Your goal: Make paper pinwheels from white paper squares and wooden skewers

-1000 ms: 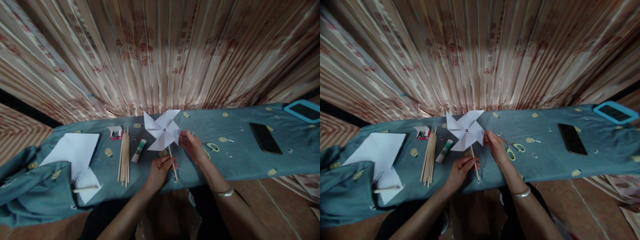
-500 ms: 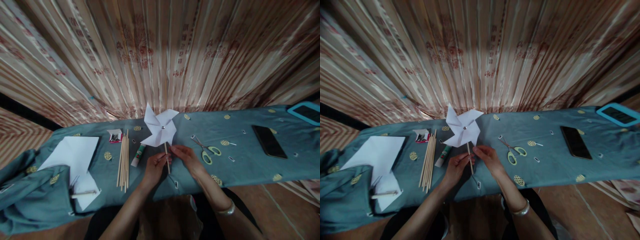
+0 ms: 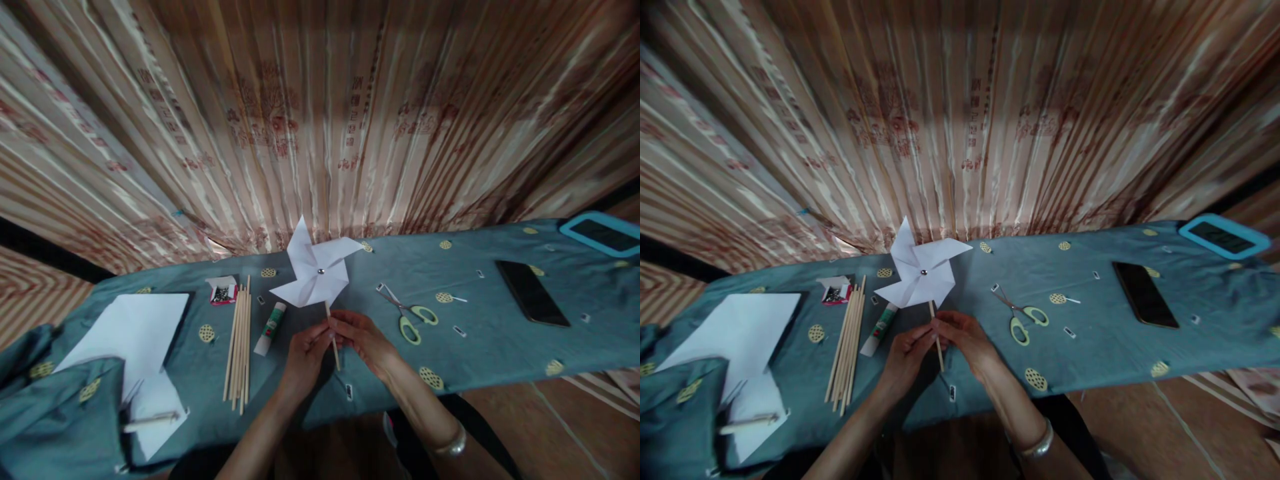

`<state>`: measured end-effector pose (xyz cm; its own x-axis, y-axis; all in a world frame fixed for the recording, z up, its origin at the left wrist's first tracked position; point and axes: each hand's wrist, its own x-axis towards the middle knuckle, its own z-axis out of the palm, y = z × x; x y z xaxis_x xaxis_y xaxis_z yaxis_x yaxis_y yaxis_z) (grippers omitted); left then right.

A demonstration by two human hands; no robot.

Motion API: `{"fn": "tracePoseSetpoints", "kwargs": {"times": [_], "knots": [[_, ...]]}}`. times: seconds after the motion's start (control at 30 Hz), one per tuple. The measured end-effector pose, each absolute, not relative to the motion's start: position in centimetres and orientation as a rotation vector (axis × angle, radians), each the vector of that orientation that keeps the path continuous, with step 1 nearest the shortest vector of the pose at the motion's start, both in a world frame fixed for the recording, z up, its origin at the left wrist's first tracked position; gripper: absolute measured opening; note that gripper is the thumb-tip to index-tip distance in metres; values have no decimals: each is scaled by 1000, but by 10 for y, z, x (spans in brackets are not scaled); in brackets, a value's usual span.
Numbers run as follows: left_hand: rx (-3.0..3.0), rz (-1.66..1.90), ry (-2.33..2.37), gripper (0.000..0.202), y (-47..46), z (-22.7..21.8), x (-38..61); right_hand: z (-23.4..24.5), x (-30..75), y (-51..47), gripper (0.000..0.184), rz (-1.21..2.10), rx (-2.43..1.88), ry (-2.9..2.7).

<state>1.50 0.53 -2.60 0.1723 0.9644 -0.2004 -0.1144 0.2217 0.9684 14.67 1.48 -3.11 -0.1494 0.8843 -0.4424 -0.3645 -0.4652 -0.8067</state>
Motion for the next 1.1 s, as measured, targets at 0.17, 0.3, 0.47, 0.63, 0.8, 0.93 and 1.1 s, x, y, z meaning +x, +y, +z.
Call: {"fn": "tracePoseSetpoints", "kwargs": {"times": [0.17, 0.3, 0.47, 0.63, 0.8, 0.93, 1.1], "knots": [[1039, 1026, 1123, 31, 9, -23, 10, -35, 146, 13, 43, 1603, -1293, -939], [1055, 1095, 1235, 28, 16, -24, 3, -37, 148, 9, 37, 1524, -1327, -1242], [1082, 1111, 1233, 28, 18, -27, -1, -41, 146, 5, 25, 1481, -1340, -1368], [1046, 1121, 1219, 32, 17, -29, -1, -40, 143, 4, 21, 1424, -1364, -1377], [956, 1117, 1207, 29, 17, -29, -1, -36, 148, 6, 20, 1415, -1370, -1417], [1016, 1085, 1200, 27, 15, -30, -1, -31, 169, 24, 34, 1373, -1291, -1194], [1103, 1005, 1168, 26, 11, -38, 3, -23, 184, 48, 53, 1260, -1138, -888]]}}
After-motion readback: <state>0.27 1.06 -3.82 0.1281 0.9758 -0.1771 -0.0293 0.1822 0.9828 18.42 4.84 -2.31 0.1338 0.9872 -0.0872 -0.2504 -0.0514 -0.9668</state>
